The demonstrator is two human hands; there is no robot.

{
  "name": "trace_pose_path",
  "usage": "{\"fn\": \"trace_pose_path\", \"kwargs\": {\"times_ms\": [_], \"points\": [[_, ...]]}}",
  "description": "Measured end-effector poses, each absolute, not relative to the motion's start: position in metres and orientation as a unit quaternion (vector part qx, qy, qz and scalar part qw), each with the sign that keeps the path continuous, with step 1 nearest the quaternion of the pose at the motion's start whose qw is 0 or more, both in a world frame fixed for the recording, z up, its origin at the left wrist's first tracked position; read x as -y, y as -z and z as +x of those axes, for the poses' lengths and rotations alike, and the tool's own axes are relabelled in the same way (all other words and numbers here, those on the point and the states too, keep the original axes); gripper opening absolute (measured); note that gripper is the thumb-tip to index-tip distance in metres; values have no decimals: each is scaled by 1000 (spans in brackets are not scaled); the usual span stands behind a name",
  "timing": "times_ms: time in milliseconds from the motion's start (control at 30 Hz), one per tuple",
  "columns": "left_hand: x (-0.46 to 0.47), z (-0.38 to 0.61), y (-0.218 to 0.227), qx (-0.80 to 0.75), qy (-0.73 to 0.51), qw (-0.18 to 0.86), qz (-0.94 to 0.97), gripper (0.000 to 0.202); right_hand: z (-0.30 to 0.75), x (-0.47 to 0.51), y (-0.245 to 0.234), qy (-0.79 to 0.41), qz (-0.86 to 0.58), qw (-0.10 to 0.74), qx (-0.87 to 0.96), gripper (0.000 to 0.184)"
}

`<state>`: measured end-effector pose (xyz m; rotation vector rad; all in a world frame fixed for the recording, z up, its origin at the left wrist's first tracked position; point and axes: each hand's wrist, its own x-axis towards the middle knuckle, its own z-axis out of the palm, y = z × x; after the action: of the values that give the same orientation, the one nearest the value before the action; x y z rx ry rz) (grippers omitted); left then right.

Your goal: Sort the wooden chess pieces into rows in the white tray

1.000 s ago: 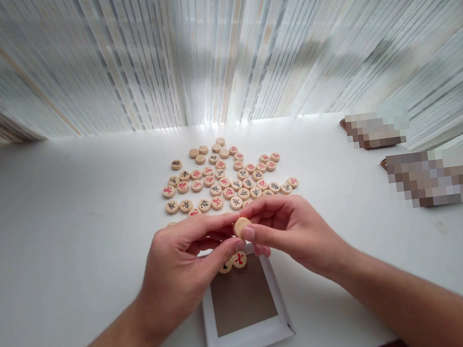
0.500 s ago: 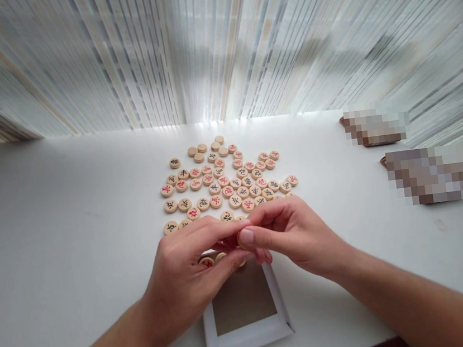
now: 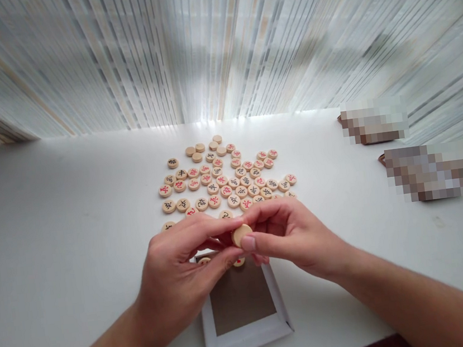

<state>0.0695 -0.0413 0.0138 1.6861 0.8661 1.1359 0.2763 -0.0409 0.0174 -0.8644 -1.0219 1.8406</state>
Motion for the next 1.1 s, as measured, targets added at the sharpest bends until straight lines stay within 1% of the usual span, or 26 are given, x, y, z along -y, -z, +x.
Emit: {"fn": "trace_pose_path", "kwargs": {"times_ms": [67,267,400,567,667,767,867,1000,1100], "points": [[42,70,-15,-350,-458,444,686,32,276,41,-18,-737,-348,420,400,27],[42,70,-13,-346,-457,438,692,33,278,41,-22,-734,-336,410,424,21],[40,70,-11,-344,-469,460,671,32,280,40,-22,-736,-322,411,431,20],[40,69,-12,-348,-470,512,630,36,280,39,-19,-746,-297,428,414,34],[39,69,-12,-359,-467,516,622,35,279,39,-18,-751,-293,429,408,40],[39,69,-12,-369,-464,511,622,34,279,39,-17,-748,-298,429,409,43],[39,70,-13,-377,-472,500,620,33,280,39,-16,-731,-300,438,428,39],[40,70,-14,-378,-478,499,617,33,282,37,-16,-699,-308,452,461,24],[39,70,-13,-376,-479,494,620,35,282,36,-16,-693,-315,452,464,21]]}}
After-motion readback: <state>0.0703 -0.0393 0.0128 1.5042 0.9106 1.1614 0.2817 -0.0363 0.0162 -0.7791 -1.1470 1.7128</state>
